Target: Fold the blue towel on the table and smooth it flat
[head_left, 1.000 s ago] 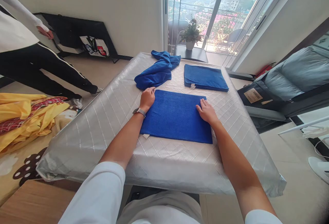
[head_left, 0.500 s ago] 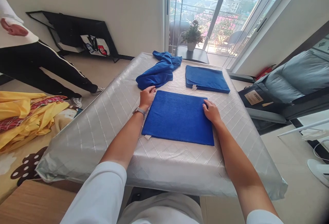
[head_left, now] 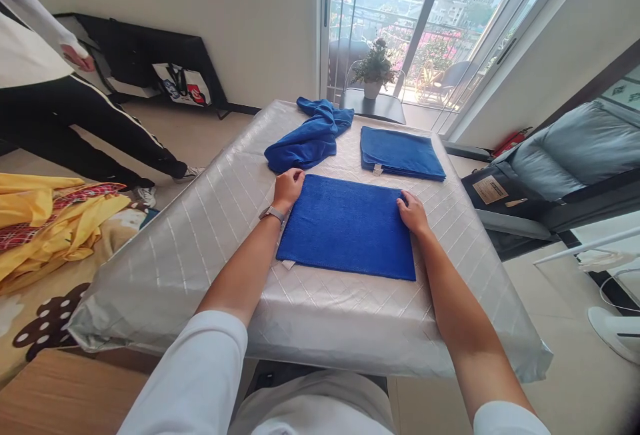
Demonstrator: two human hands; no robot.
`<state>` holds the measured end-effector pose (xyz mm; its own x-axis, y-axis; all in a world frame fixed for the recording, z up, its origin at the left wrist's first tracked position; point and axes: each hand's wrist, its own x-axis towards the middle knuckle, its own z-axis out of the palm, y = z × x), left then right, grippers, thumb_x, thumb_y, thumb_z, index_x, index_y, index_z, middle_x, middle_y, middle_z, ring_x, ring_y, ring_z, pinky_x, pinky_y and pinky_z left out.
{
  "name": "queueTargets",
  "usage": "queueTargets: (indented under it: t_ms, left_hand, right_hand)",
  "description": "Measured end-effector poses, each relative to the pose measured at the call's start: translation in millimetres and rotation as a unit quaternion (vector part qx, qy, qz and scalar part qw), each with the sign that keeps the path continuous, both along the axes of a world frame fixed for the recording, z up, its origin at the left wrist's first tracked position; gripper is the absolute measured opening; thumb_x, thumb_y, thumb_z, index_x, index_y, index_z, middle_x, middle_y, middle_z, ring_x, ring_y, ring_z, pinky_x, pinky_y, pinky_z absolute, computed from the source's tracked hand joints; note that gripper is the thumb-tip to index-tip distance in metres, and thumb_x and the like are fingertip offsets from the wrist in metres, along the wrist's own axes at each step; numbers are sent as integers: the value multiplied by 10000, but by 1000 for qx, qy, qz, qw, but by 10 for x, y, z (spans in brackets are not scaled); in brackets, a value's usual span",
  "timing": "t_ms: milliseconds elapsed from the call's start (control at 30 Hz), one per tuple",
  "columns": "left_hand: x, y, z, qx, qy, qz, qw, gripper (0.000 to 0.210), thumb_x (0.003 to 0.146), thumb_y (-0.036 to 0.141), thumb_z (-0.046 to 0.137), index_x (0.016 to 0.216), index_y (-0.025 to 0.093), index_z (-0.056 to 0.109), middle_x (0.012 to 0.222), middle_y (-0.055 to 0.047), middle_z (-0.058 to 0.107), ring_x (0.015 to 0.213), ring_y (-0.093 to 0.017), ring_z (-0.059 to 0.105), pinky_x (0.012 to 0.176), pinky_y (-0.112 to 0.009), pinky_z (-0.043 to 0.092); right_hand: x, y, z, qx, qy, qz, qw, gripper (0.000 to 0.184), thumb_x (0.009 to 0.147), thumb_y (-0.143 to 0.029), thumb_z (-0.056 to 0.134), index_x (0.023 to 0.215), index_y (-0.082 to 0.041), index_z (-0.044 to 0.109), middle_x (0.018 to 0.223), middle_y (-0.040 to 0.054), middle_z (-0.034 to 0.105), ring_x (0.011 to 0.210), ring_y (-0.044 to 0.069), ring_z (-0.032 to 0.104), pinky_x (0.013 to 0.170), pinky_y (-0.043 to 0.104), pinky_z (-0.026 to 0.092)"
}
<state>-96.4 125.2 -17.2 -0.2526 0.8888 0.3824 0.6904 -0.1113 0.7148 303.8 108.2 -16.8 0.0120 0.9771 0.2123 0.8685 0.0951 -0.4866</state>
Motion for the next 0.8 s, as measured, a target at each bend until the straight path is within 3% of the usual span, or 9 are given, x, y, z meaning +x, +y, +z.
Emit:
queueTargets:
  t_ms: [133,333,500,800]
  left_hand:
    - [4,52,-35,-27,87,-6,996,357,983,318,514,1184,151,757,1254,-153,729,1209,-283,630,1133,-404,423]
    - [31,41,-51,-72,164,-7,984,383,993,366,514,1243,198,751,1352,-163,649,1255,-356,559,1117,-502,423]
    - [24,65,-48,-83,152,0,985,337,966,359,567,1218,235,753,1340,-141,651,1233,-359,565,1099,-502,435]
    - [-16,134,-49,-97,107,4,990,253,912,291,651,1134,208,741,1263,-130,721,1209,-351,611,1070,-476,449]
  right_hand:
    - [-28,137,43,-18,1,-58,998,536,983,-314,437,1446,-98,598,1449,177,633,1351,270,556,1193,441,365]
    - [-46,352,174,-68,-3,-114,991,425,997,-369,491,1247,-120,727,1346,196,655,1283,288,597,1126,412,423]
    - [-74,357,185,-78,18,-177,981,385,949,-480,608,1195,-218,742,1341,149,619,1128,294,676,1026,442,505]
    - [-158,266,138,-12,75,-166,983,290,973,-331,539,1168,-213,718,1199,101,754,1103,275,679,988,388,499]
